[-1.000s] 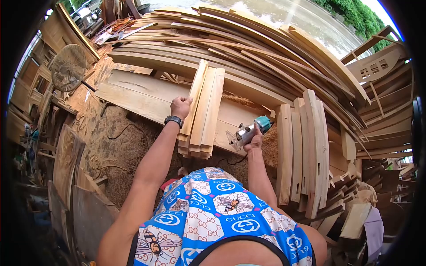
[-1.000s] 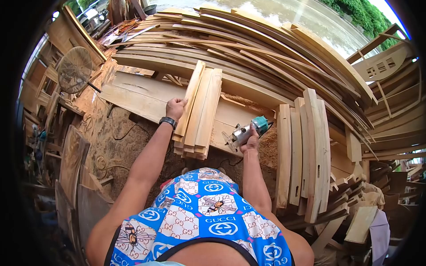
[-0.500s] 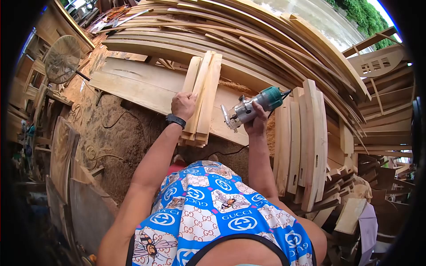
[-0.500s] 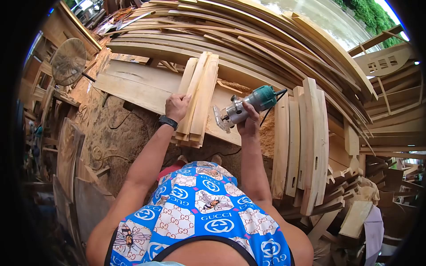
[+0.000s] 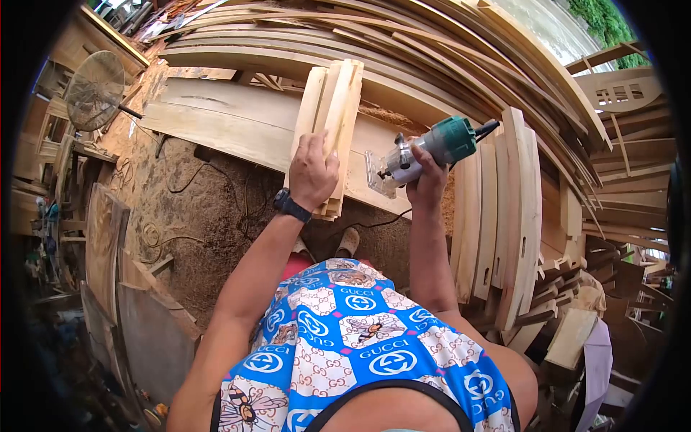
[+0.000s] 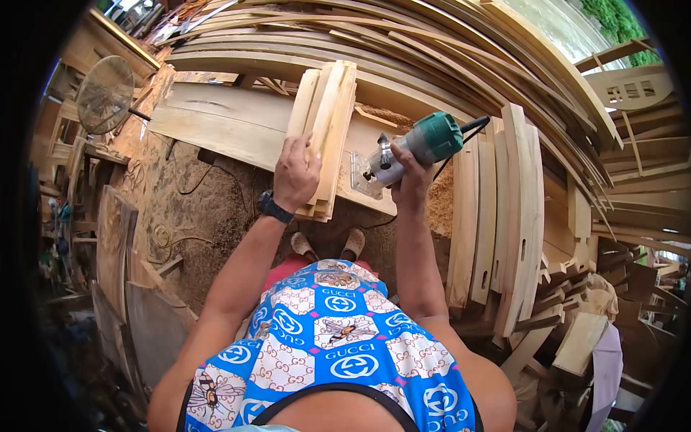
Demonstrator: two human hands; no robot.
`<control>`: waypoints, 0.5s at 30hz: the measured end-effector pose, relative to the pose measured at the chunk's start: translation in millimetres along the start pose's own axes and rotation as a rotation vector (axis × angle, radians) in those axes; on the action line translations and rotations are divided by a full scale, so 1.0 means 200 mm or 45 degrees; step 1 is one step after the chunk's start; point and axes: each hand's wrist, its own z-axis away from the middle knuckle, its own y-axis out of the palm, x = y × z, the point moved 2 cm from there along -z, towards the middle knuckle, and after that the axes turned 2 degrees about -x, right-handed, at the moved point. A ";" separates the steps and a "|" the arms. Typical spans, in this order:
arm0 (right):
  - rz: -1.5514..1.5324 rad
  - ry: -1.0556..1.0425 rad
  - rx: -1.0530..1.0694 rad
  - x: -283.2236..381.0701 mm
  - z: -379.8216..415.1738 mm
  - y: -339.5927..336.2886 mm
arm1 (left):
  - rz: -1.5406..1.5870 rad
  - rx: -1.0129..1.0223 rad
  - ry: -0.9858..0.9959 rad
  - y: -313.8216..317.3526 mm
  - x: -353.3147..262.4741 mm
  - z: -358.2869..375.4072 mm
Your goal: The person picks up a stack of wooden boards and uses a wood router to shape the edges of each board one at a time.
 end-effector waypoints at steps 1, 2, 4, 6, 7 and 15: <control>0.014 -0.014 -0.019 0.00 -0.01 -0.01 | 0.208 0.247 -0.015 -0.04 -0.05 0.04; 0.034 -0.029 -0.043 0.01 -0.02 -0.02 | 0.422 0.498 -0.032 -0.06 -0.11 0.08; -0.034 -0.038 0.017 0.05 -0.01 0.02 | 0.601 0.649 -0.014 -0.08 -0.20 0.15; -0.030 -0.032 0.035 0.08 0.01 0.04 | 0.747 0.623 0.081 -0.10 -0.26 0.17; -0.014 -0.059 0.024 0.10 0.04 0.06 | 0.719 0.605 0.146 -0.09 -0.26 0.17; 0.074 -0.031 -0.014 0.20 0.27 0.15 | 0.759 0.414 0.355 -0.17 -0.32 0.12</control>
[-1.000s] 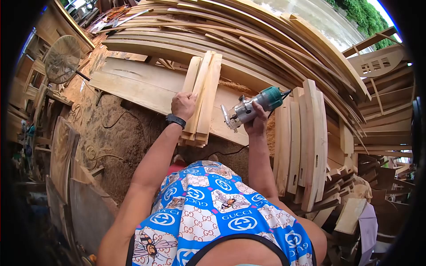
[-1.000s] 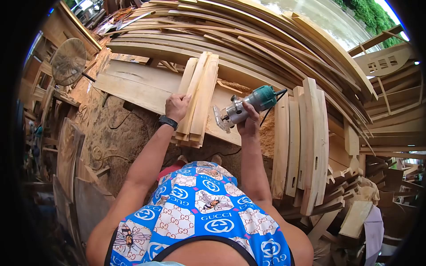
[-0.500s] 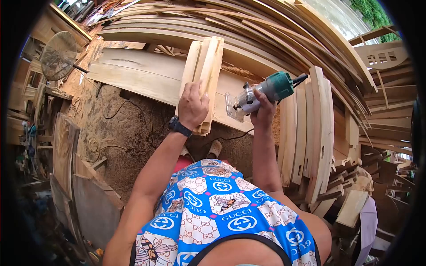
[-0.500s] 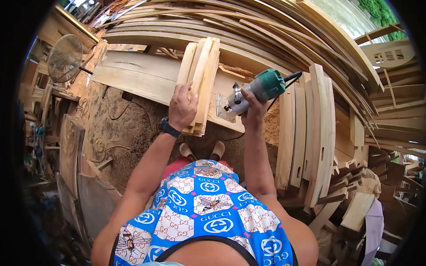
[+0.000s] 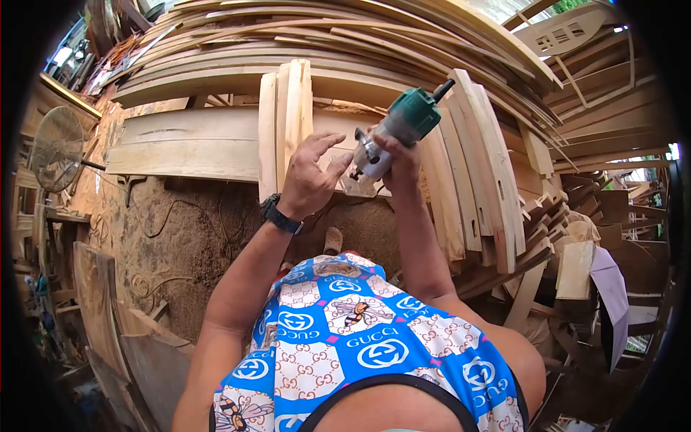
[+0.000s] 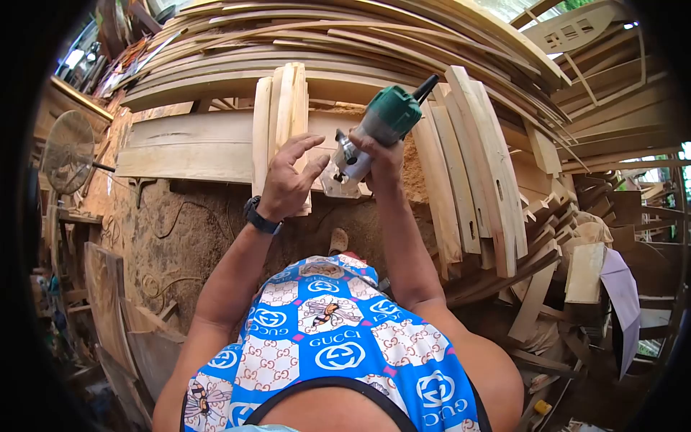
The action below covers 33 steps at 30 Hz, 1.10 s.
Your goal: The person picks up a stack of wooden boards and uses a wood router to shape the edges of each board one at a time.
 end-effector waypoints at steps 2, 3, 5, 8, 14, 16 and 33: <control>0.084 -0.029 0.044 0.02 0.07 0.04 | 0.105 -0.006 -0.003 -0.02 -0.07 -0.05; 0.159 -0.023 0.080 0.02 0.11 0.05 | 0.156 0.004 0.017 -0.03 -0.10 -0.07; 0.304 -0.043 0.072 0.02 0.18 0.07 | 0.208 0.017 0.042 -0.04 -0.14 -0.09; 0.648 -0.163 0.185 0.04 0.28 0.15 | 0.404 0.039 0.149 -0.04 -0.21 -0.12; 0.990 -0.249 0.143 0.03 0.45 0.19 | 0.801 0.252 -0.243 -0.09 -0.29 -0.09; 1.024 -0.280 0.071 0.03 0.50 0.19 | 0.777 0.355 -0.233 -0.11 -0.28 -0.08; 0.893 -0.477 0.042 -0.10 0.47 0.32 | -0.393 0.322 0.036 -0.33 0.44 -0.41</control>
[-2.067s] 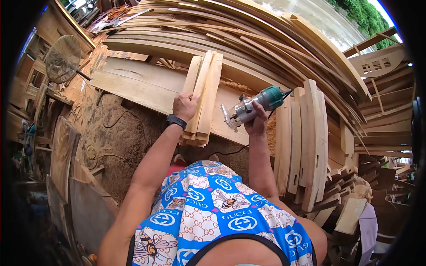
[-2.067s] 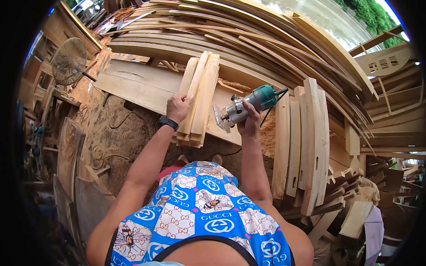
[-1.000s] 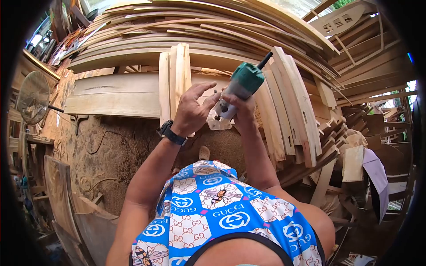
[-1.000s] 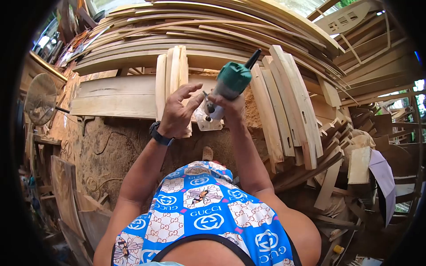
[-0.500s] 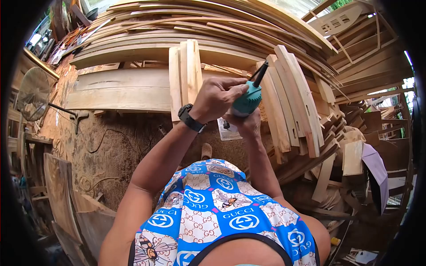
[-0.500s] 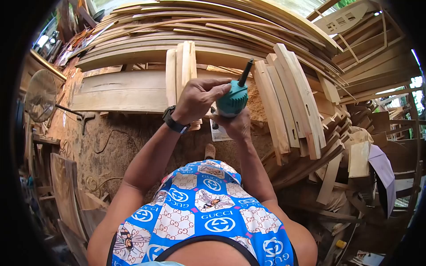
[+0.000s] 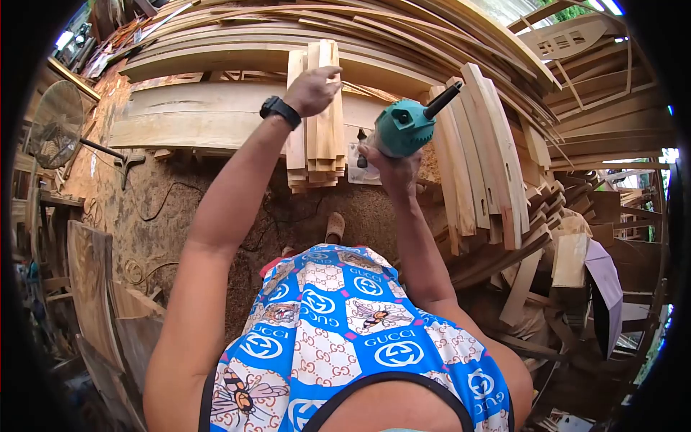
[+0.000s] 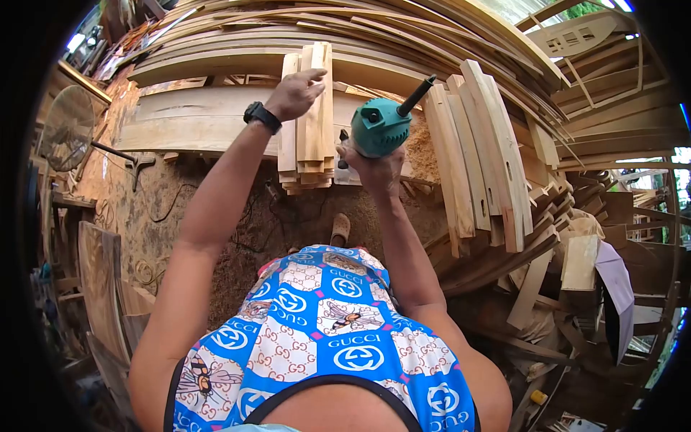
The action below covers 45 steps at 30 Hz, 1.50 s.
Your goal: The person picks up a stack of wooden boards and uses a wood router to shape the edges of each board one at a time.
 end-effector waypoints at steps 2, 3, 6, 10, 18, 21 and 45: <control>0.012 -0.078 0.030 0.02 -0.04 0.04 | -0.273 0.168 0.173 0.01 0.20 -0.02; 0.001 -0.027 0.026 -0.01 -0.04 0.06 | -0.268 0.167 0.167 0.01 0.23 -0.01; -0.106 -0.023 -0.001 -0.01 -0.06 0.12 | -0.567 0.771 0.063 0.03 0.31 0.02; -0.063 -0.082 0.014 -0.01 -0.06 0.13 | -0.749 0.793 0.150 0.05 0.33 0.03; -0.140 -0.010 0.015 -0.13 -0.07 0.11 | -0.807 0.692 0.172 0.04 0.30 0.04; -0.061 -0.003 0.026 -0.14 -0.05 0.10 | -0.770 0.602 0.132 0.05 0.34 0.06; 0.056 -0.112 0.025 -0.18 0.00 0.25 | -0.707 0.338 0.077 0.11 0.46 0.16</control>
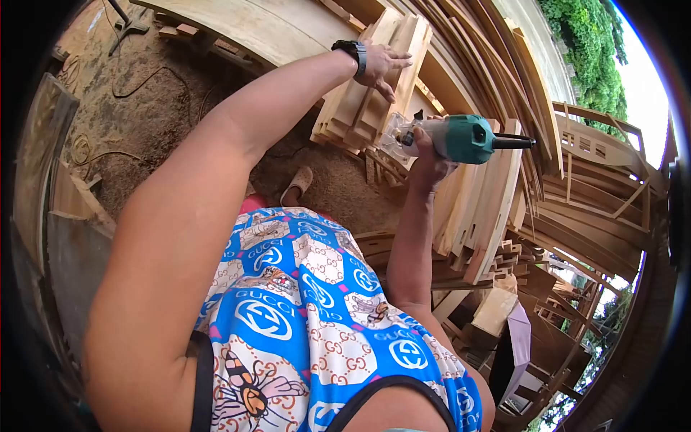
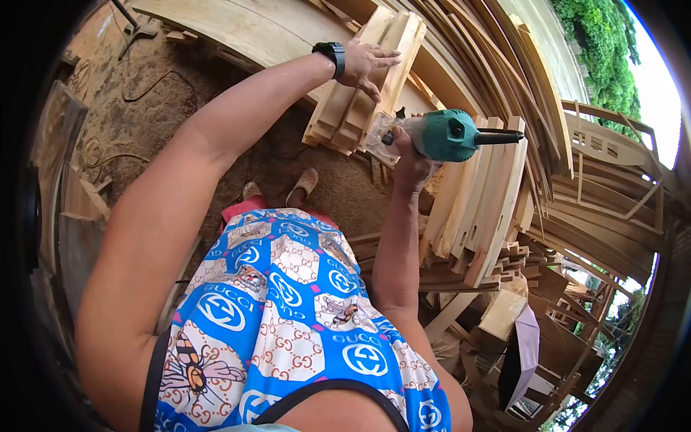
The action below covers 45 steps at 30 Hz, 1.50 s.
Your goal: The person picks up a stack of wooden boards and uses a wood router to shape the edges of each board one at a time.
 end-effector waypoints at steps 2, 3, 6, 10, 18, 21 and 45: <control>0.017 0.006 -0.036 -0.01 -0.01 0.00 | 0.049 -0.020 0.020 0.03 0.01 -0.01; 0.018 0.000 -0.044 -0.01 -0.02 0.01 | 0.046 -0.023 0.029 0.06 0.01 -0.01; -0.015 0.006 -0.092 -0.03 -0.07 0.04 | 0.157 -0.085 0.053 0.08 0.01 0.01; 0.045 -0.062 -0.125 -0.08 -0.15 0.05 | 0.268 -0.053 0.062 0.11 0.02 0.00; 0.049 -0.013 -0.215 0.02 -0.21 0.12 | 0.378 0.031 0.057 0.19 -0.08 0.11; 0.024 -0.006 -0.212 0.01 -0.23 0.11 | 0.469 0.061 -0.032 0.20 -0.22 0.21; -0.114 -0.029 -0.134 -0.28 -0.69 0.26 | 0.420 -0.476 -0.412 0.20 -0.61 0.36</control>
